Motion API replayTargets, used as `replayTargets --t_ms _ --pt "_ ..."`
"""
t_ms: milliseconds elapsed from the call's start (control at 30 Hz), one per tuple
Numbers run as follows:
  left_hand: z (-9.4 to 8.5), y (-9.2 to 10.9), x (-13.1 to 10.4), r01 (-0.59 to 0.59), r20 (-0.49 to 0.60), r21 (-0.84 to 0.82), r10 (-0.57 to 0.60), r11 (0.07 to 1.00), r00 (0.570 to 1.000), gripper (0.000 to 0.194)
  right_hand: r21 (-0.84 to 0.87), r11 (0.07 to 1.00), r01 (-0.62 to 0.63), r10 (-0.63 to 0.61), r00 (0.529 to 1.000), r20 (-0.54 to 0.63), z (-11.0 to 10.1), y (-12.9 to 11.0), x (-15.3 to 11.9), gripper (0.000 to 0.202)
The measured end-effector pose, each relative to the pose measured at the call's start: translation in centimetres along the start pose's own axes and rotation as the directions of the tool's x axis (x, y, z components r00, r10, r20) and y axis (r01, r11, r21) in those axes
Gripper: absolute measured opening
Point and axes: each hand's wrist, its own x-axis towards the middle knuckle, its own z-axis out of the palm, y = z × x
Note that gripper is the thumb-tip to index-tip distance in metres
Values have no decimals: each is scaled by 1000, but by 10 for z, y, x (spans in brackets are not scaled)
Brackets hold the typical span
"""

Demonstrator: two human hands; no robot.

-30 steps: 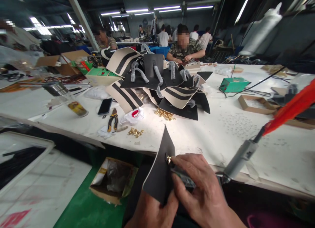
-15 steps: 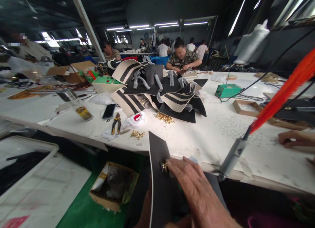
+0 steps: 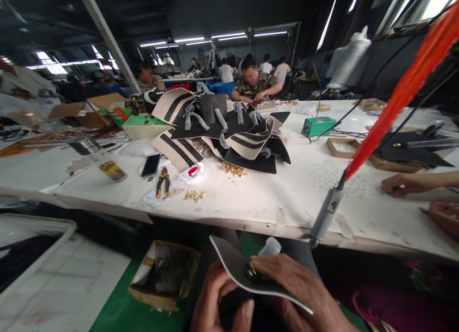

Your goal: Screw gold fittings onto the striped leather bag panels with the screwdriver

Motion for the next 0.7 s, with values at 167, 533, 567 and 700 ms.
replayTargets --t_ms 167,533,567,700 --pt "-2 -3 14 109 -71 19 -107 994 992 42 67 986 -152 145 984 99 -18 -9 -4 51" --pt "-20 21 56 -372 328 -24 358 928 874 55 300 894 -333 238 919 314 -22 18 -2 42" --pt "-18 23 59 -357 342 -54 353 933 871 54 307 890 -338 243 920 308 -22 19 1 42" --pt "-7 26 69 -291 311 -6 279 957 909 51 372 860 -348 280 933 227 -19 27 13 37"
